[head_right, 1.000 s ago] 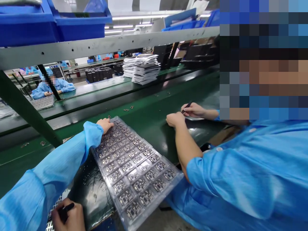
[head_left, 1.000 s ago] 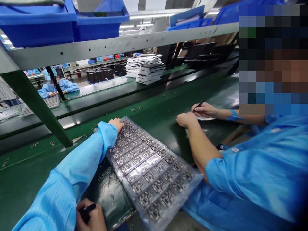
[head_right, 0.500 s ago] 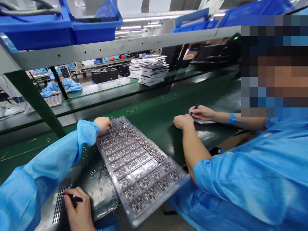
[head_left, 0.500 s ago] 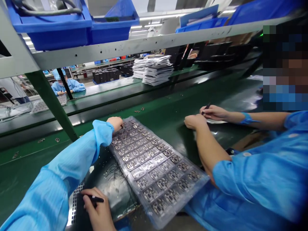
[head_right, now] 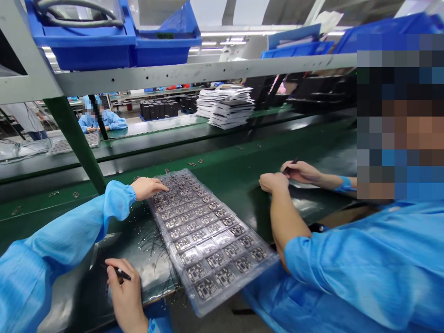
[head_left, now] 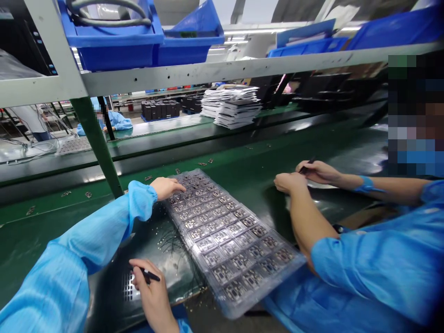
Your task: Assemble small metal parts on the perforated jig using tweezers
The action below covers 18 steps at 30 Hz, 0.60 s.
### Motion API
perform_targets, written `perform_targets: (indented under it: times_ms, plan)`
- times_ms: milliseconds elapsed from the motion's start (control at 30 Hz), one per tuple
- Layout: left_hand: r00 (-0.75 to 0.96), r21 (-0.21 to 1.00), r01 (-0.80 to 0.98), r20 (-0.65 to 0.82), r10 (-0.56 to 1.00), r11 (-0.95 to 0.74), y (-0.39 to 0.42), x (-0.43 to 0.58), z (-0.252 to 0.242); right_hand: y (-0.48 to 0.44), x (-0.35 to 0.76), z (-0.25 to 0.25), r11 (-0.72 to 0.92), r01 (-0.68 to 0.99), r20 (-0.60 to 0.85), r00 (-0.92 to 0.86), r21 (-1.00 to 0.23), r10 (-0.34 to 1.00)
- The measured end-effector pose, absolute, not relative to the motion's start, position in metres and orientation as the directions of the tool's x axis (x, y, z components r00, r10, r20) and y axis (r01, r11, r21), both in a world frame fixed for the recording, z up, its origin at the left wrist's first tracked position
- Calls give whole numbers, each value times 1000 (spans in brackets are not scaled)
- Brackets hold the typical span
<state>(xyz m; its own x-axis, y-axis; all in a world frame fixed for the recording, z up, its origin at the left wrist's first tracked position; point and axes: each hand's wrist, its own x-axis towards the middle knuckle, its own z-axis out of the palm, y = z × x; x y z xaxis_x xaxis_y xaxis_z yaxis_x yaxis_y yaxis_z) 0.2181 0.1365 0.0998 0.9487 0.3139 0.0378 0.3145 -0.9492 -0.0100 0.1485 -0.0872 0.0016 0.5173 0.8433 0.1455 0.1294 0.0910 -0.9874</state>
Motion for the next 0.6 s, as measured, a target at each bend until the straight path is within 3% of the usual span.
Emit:
perform_targets:
  times_ms: [67,133,267,367,467,600]
  plan:
    - [965,-14,245,105,242,-969,133,207,98,-88,150,2,111,-61,86,320,-992,944]
    - [971,-49,179,170,169,-983,126,193,100,-88,150,0,82,-178,34,259,-981,965]
    - [964,-85,68,262,44,-994,96,155,109,-89,149,-6,21,-200,-23,218,-980,976]
    - [940,-47,6,340,-10,-999,70,115,113,-87,144,-13,29,-160,-18,286,-987,958]
    - [911,103,45,403,83,-994,53,73,107,-85,140,-19,47,-138,-4,348,-989,937]
    - [848,486,213,338,407,-848,40,28,84,-84,143,-22,42,-148,-15,362,-988,932]
